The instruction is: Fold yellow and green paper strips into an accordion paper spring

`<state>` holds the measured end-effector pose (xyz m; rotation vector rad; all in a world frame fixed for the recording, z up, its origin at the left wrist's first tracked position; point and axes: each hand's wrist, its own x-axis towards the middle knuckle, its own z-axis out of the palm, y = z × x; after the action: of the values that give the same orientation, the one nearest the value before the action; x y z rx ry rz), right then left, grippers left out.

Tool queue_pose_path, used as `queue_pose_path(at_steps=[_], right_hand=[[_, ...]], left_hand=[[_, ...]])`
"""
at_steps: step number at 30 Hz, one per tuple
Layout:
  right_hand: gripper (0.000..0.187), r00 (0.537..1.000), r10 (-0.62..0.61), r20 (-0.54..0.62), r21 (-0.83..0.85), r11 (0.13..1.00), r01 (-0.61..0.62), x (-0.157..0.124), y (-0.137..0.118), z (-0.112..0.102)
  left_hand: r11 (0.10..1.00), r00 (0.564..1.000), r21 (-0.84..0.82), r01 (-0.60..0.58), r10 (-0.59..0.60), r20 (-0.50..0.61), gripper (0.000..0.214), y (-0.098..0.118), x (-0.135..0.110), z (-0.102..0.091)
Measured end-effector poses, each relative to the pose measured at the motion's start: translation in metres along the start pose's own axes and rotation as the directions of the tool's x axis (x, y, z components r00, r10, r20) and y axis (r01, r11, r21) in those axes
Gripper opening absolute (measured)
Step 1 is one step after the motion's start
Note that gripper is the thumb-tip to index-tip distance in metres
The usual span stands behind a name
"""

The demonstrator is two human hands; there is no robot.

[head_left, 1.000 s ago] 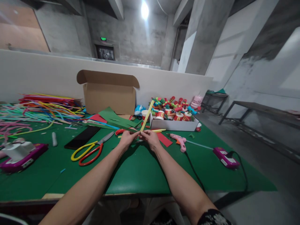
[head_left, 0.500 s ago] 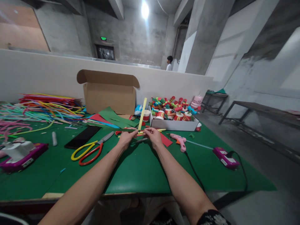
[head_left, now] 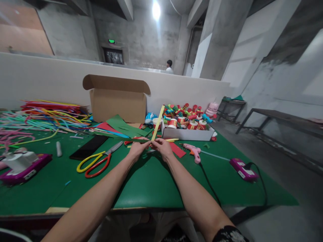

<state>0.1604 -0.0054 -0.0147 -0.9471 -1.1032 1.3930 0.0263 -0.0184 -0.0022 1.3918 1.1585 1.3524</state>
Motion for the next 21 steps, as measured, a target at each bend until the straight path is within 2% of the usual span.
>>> queue_pose_path(at_steps=[4,9,11,13,16,19,21], right_hand=[[0.039,1.0,0.006,0.019,0.029,1.0,-0.006,0.0,-0.006,-0.008],[0.036,0.983,0.044,0.181,0.089,0.994,-0.061,-0.004,-0.019,-0.016],[0.034,0.969,0.072,0.237,0.085,0.992,-0.094,-0.007,-0.021,-0.016],[0.033,0.953,0.114,0.281,0.049,0.99,-0.133,-0.009,-0.021,-0.014],[0.031,0.932,0.154,0.328,0.01,0.986,-0.167,-0.011,-0.02,-0.012],[0.028,0.936,0.159,0.313,0.026,0.984,-0.176,-0.01,-0.018,-0.013],[0.027,0.947,0.158,0.278,0.056,0.982,-0.18,-0.008,-0.017,-0.014]], left_hand=[[0.996,0.996,-0.085,0.028,-0.02,0.091,0.022,-0.005,0.004,-0.002],[0.971,0.999,-0.241,-0.012,0.0,-0.051,0.038,-0.005,0.011,-0.008],[0.964,1.0,-0.265,0.001,0.002,0.009,0.051,-0.001,0.011,-0.009],[0.97,0.991,-0.242,0.028,0.005,0.136,0.059,0.002,0.01,-0.01],[0.994,0.966,-0.106,-0.026,0.052,0.252,0.045,0.002,0.008,-0.009],[0.993,0.976,0.002,-0.119,0.116,0.187,0.034,-0.001,0.007,-0.008],[0.99,0.986,-0.028,-0.14,0.142,0.092,0.036,-0.004,0.009,-0.008]])
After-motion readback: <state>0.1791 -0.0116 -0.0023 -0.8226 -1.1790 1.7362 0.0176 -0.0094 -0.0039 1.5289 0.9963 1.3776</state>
